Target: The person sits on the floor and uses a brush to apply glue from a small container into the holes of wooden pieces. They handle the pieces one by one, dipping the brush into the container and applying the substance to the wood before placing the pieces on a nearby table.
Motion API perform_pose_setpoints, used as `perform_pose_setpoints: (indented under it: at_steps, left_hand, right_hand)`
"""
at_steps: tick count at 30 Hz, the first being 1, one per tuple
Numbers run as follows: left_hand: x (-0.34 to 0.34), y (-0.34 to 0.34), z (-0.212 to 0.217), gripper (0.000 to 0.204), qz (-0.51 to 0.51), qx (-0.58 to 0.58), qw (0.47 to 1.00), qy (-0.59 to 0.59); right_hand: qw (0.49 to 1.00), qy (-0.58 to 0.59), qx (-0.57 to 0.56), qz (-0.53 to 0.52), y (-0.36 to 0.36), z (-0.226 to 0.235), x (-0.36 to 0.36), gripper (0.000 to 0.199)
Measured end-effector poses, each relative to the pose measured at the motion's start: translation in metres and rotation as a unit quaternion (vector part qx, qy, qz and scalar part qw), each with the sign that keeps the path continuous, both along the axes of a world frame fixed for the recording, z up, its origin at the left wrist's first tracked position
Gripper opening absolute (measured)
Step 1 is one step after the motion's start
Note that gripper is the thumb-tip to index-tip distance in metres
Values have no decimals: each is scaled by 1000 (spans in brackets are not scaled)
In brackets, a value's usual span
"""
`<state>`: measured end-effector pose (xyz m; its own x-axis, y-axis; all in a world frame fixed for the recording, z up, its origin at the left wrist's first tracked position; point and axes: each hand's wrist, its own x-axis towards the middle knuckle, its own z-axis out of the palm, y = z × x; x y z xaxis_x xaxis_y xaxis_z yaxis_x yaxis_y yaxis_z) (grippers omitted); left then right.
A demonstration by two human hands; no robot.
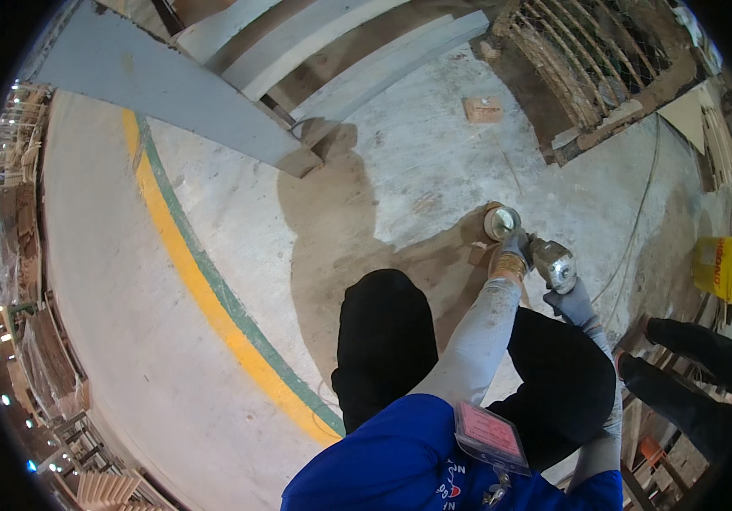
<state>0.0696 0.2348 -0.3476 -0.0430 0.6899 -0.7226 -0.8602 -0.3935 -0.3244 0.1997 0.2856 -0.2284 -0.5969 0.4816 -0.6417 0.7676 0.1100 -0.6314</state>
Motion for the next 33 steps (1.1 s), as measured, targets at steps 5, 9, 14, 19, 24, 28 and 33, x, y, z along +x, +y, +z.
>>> perform_pose_setpoints:
  at_steps: [5, 9, 14, 19, 24, 28, 33]
  left_hand:
    - [-2, 5, 14, 19, 6, 17, 999, -26]
    - [-1, 5, 21, 19, 17, 31, 998, -46]
    - [4, 23, 41, 20, -23, 59, 996, -66]
    - [-33, 21, 48, 30, -48, -12, 998, 35]
    - [-34, -10, 93, 26, -216, -110, 927, 286]
    - [-53, -35, 43, 26, -184, -321, 638, 676]
    - [-130, -21, -11, 29, -165, -292, 584, 740]
  right_hand:
    - [995, 64, 64, 47, -1, 13, -5, 20]
    - [995, -6, 71, 66, -4, 47, -12, 23]
    - [992, -2, 116, 57, -5, 94, 13, 29]
    - [982, 144, 122, 12, -22, 126, 24, 43]
    - [988, 55, 93, -114, -16, 150, 63, 53]
    - [951, 165, 259, -24, -2, 120, 33, 37]
    - [906, -59, 416, 58, 37, 41, -4, 35]
